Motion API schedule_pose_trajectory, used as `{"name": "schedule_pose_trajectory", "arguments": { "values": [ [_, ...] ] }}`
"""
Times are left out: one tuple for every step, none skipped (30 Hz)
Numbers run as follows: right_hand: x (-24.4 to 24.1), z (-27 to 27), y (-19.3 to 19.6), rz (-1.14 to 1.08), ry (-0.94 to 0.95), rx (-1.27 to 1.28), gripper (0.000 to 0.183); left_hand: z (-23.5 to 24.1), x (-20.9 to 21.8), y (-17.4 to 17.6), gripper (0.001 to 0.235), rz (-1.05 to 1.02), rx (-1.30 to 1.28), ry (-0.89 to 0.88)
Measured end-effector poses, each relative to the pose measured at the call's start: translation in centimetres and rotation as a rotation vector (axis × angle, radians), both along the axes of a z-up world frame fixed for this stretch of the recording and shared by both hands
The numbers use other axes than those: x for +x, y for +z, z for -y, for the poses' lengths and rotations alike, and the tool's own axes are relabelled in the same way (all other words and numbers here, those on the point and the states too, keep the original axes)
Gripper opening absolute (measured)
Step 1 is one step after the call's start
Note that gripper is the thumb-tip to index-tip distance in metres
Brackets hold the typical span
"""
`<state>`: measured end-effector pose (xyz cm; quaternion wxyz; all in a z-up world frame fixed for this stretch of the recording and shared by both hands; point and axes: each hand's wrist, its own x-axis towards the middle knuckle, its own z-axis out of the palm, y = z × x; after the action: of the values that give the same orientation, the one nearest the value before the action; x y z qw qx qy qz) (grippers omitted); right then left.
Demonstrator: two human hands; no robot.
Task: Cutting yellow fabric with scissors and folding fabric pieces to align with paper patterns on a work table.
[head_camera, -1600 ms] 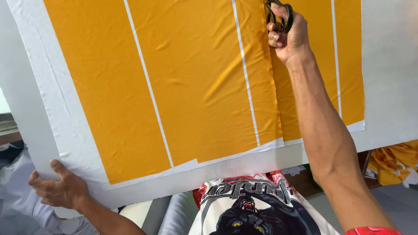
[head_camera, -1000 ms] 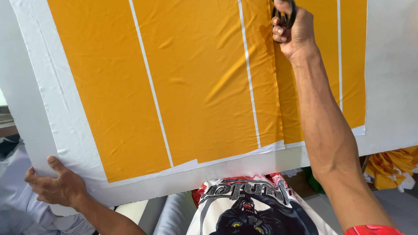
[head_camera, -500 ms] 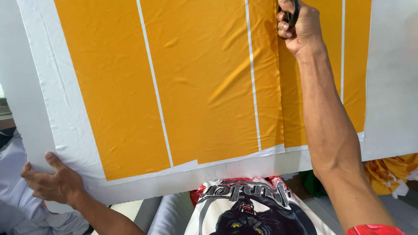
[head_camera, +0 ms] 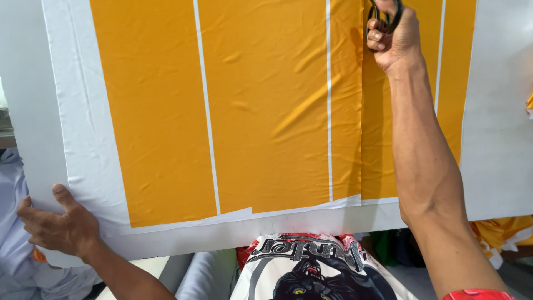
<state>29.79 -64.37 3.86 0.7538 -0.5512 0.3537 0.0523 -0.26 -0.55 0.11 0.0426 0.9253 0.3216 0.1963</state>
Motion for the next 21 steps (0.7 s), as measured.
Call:
{"name": "schedule_pose_trajectory", "arguments": {
  "values": [
    [0.2,-0.2,0.4,0.003,0.006,-0.005,0.029,-0.2,-0.1,-0.2,0.044,0.003,-0.005,0.006],
    [0.4,-0.4,0.7,-0.012,-0.001,-0.003,0.030,-0.3,-0.1,-0.3,0.045,0.002,0.020,-0.011],
    [0.6,-0.6,1.1,-0.026,-0.008,-0.001,0.031,-0.4,-0.2,-0.4,0.046,0.003,0.045,-0.028],
    [0.8,0.0,0.4,-0.022,-0.002,-0.005,0.031,-0.3,-0.1,-0.5,0.046,0.007,0.041,-0.022],
    [1.2,0.4,-0.3,0.018,0.042,0.026,0.028,-0.4,-0.1,-0.5,0.044,0.003,0.041,-0.021],
    [1.5,0.7,-1.0,0.057,0.085,0.056,0.026,-0.4,-0.2,-0.5,0.043,-0.001,0.041,-0.021],
    [1.5,0.7,-0.9,0.061,0.095,0.053,0.026,-0.4,-0.1,-0.4,0.043,0.003,0.037,-0.011],
    [1.5,0.7,-0.9,0.051,0.093,0.051,0.027,-0.3,-0.1,-0.4,0.043,-0.003,0.034,-0.011],
    [1.5,0.8,-0.8,0.040,0.090,0.047,0.029,-0.2,-0.1,-0.3,0.042,-0.011,0.030,-0.011],
    [1.8,0.5,-0.4,0.043,0.099,0.043,0.029,-0.1,-0.1,-0.2,0.042,-0.008,0.025,-0.003],
    [2.0,0.3,0.1,0.000,0.064,0.022,0.029,-0.1,-0.1,-0.2,0.042,-0.008,0.029,-0.014],
    [2.1,0.1,0.5,-0.043,0.030,0.001,0.030,0.0,-0.1,-0.1,0.041,-0.008,0.033,-0.025],
    [2.4,0.1,0.6,-0.040,0.038,-0.003,0.030,0.0,-0.1,-0.2,0.041,-0.005,0.030,-0.017],
    [2.7,0.1,0.7,-0.038,0.048,-0.004,0.031,-0.1,-0.2,-0.2,0.042,-0.004,0.043,-0.031],
    [3.1,0.2,0.9,-0.033,0.056,-0.007,0.032,-0.1,-0.2,-0.3,0.043,0.001,0.055,-0.046],
    [3.6,1.1,-0.3,-0.027,0.061,-0.011,0.032,-0.2,-0.2,-0.6,0.043,0.007,0.051,-0.040],
    [4.2,1.8,-1.6,0.024,0.120,0.010,0.027,-0.3,-0.2,-0.7,0.044,-0.004,0.050,-0.023],
    [4.9,2.5,-2.9,0.075,0.179,0.030,0.025,-0.4,-0.2,-0.9,0.045,-0.015,0.049,-0.007],
    [4.9,2.0,-2.7,0.080,0.182,0.031,0.025,-0.4,-0.2,-0.8,0.045,-0.009,0.050,-0.003],
    [4.8,1.5,-2.4,0.079,0.144,-0.004,0.022,-0.3,-0.2,-0.7,0.046,-0.019,0.038,0.011],
    [4.6,1.1,-2.1,0.079,0.100,-0.039,0.019,-0.2,-0.1,-0.6,0.047,-0.028,0.026,0.019]
  ]
}}
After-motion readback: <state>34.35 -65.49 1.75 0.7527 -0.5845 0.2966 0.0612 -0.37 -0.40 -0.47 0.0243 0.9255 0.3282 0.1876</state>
